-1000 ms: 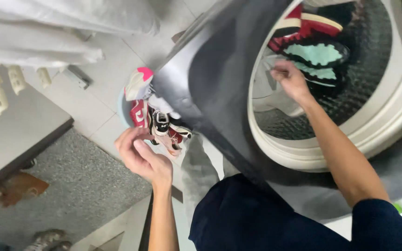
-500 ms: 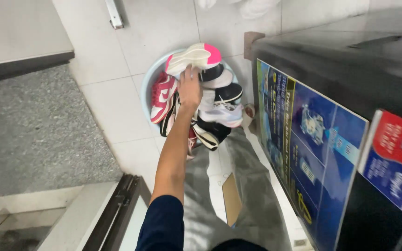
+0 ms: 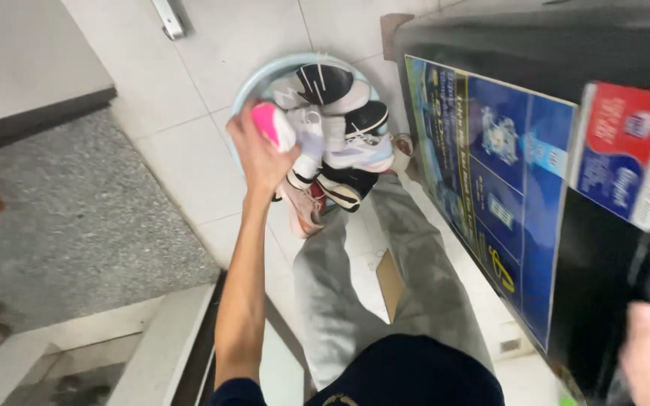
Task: Load multiple pairs of shoes from a laundry basin into a top-loading washing machine.
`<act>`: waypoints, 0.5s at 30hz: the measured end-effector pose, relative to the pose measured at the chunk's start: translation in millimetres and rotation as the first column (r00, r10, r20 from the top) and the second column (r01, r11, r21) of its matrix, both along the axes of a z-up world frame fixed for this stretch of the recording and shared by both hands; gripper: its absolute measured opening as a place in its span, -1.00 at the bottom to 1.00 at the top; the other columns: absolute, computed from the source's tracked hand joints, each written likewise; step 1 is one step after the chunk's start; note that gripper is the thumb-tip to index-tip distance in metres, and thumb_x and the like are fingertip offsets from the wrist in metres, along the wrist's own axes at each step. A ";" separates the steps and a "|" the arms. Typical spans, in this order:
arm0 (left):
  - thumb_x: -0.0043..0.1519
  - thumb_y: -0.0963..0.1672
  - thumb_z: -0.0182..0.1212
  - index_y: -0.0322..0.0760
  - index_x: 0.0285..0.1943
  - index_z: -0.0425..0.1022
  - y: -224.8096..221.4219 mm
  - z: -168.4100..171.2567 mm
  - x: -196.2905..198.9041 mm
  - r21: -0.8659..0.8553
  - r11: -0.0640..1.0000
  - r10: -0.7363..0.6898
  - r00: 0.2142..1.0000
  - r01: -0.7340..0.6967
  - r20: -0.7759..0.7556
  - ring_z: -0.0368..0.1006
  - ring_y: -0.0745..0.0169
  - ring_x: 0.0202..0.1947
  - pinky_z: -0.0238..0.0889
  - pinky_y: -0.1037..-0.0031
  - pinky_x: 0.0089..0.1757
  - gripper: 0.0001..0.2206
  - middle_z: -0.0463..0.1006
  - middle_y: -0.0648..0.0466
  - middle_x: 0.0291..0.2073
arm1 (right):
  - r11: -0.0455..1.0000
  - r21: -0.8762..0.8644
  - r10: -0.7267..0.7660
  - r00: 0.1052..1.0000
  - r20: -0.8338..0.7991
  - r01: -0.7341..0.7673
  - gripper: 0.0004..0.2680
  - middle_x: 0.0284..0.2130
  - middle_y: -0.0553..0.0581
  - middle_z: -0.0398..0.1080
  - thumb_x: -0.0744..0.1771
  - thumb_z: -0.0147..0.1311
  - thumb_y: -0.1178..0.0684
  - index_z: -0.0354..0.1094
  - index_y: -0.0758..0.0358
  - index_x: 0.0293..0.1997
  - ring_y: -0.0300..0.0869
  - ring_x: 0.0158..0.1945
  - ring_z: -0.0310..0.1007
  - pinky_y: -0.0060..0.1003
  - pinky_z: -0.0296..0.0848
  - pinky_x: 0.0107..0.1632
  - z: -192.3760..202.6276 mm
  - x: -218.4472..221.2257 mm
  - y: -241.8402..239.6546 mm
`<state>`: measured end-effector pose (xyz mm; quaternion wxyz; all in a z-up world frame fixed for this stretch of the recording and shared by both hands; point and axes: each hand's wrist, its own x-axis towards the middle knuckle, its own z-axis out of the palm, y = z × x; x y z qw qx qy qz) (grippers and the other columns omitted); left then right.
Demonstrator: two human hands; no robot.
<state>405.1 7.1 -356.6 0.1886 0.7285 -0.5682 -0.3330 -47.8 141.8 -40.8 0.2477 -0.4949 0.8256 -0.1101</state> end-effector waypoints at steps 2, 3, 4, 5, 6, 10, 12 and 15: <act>-0.11 -0.16 0.61 -0.35 0.52 -0.02 17.3 100.3 -8.5 -0.031 0.962 0.250 0.921 -0.272 -0.299 0.18 -0.20 0.32 0.19 0.14 0.27 0.01 0.13 -0.24 0.26 | 0.952 -0.195 0.176 0.944 -0.278 -0.234 -0.45 0.25 0.56 0.25 0.39 0.28 0.00 0.01 0.56 0.44 0.15 0.28 0.27 -0.02 0.28 0.35 -18.0 -19.3 25.1; -0.11 -0.16 0.61 -0.35 0.52 -0.02 18.9 155.6 -17.5 -0.050 0.969 0.217 0.927 -0.244 -0.307 0.18 -0.20 0.32 0.19 0.14 0.27 0.01 0.13 -0.24 0.26 | 0.955 -0.214 0.142 0.948 -0.285 -0.208 -0.45 0.25 0.56 0.25 0.39 0.28 0.00 0.01 0.56 0.44 0.15 0.28 0.27 -0.02 0.28 0.35 -4.0 10.2 1.5; -0.07 -0.15 0.60 -0.33 0.55 -0.05 22.2 209.8 -28.7 -0.012 0.960 0.261 0.907 -0.281 -0.331 0.20 -0.11 0.34 0.20 0.17 0.27 0.02 0.16 -0.20 0.30 | 0.905 -0.244 0.287 0.924 -0.254 -0.348 -0.42 0.32 0.46 0.15 0.30 0.34 0.00 0.05 0.41 0.40 0.28 0.43 0.06 0.22 0.07 0.46 10.0 35.3 -24.2; -0.03 -0.15 0.60 -0.32 0.58 -0.08 27.5 261.5 -43.1 0.034 0.953 0.294 0.885 -0.302 -0.361 0.23 -0.02 0.35 0.20 0.19 0.27 0.02 0.18 -0.17 0.35 | 0.839 -0.272 0.416 0.878 -0.238 -0.472 -0.38 0.39 0.37 0.04 0.21 0.41 0.00 0.09 0.25 0.36 0.42 0.58 -0.14 0.47 -0.13 0.57 27.1 56.3 -47.2; -0.03 -0.15 0.60 -0.32 0.58 -0.08 32.7 302.2 -62.6 0.021 0.965 0.250 0.891 -0.262 -0.380 0.23 -0.02 0.35 0.20 0.19 0.27 0.02 0.18 -0.17 0.35 | 0.853 -0.281 0.375 0.890 -0.259 -0.441 -0.38 0.39 0.37 0.04 0.21 0.41 0.00 0.09 0.25 0.36 0.42 0.58 -0.14 0.47 -0.13 0.57 44.4 73.7 -52.3; 0.01 -0.13 0.54 -0.31 0.61 -0.16 35.0 416.0 -133.2 -0.043 0.991 0.085 0.830 -0.129 -0.551 0.29 0.01 0.33 0.27 0.21 0.29 0.03 0.22 -0.11 0.32 | 0.811 -0.439 0.440 0.898 0.021 -0.387 -0.19 0.32 0.41 0.08 0.12 0.48 -0.25 0.00 0.25 0.41 0.49 0.47 -0.12 0.54 -0.04 0.38 89.2 102.4 -61.5; 0.03 -0.12 0.54 -0.30 0.62 -0.17 28.7 442.1 -183.3 -0.101 0.993 -0.011 0.827 -0.056 -0.562 0.27 0.01 0.36 0.25 0.21 0.32 0.03 0.19 -0.11 0.35 | 0.820 -0.465 0.374 0.928 -0.007 -0.334 -0.19 0.30 0.40 0.09 0.13 0.50 -0.20 -0.02 0.25 0.44 0.47 0.47 -0.08 0.52 0.05 0.39 96.7 71.4 -62.0; 0.01 -0.05 0.56 -0.30 0.60 -0.16 3.3 459.1 -248.6 -0.204 0.972 -0.215 0.797 0.118 -0.565 0.13 -0.03 0.42 0.18 0.18 0.35 0.05 0.07 -0.11 0.38 | 0.869 -0.447 0.218 0.975 -0.040 -0.212 -0.16 0.19 0.37 0.14 0.08 0.52 -0.09 -0.02 0.22 0.47 0.44 0.42 0.05 0.35 0.24 0.37 100.3 2.9 -71.0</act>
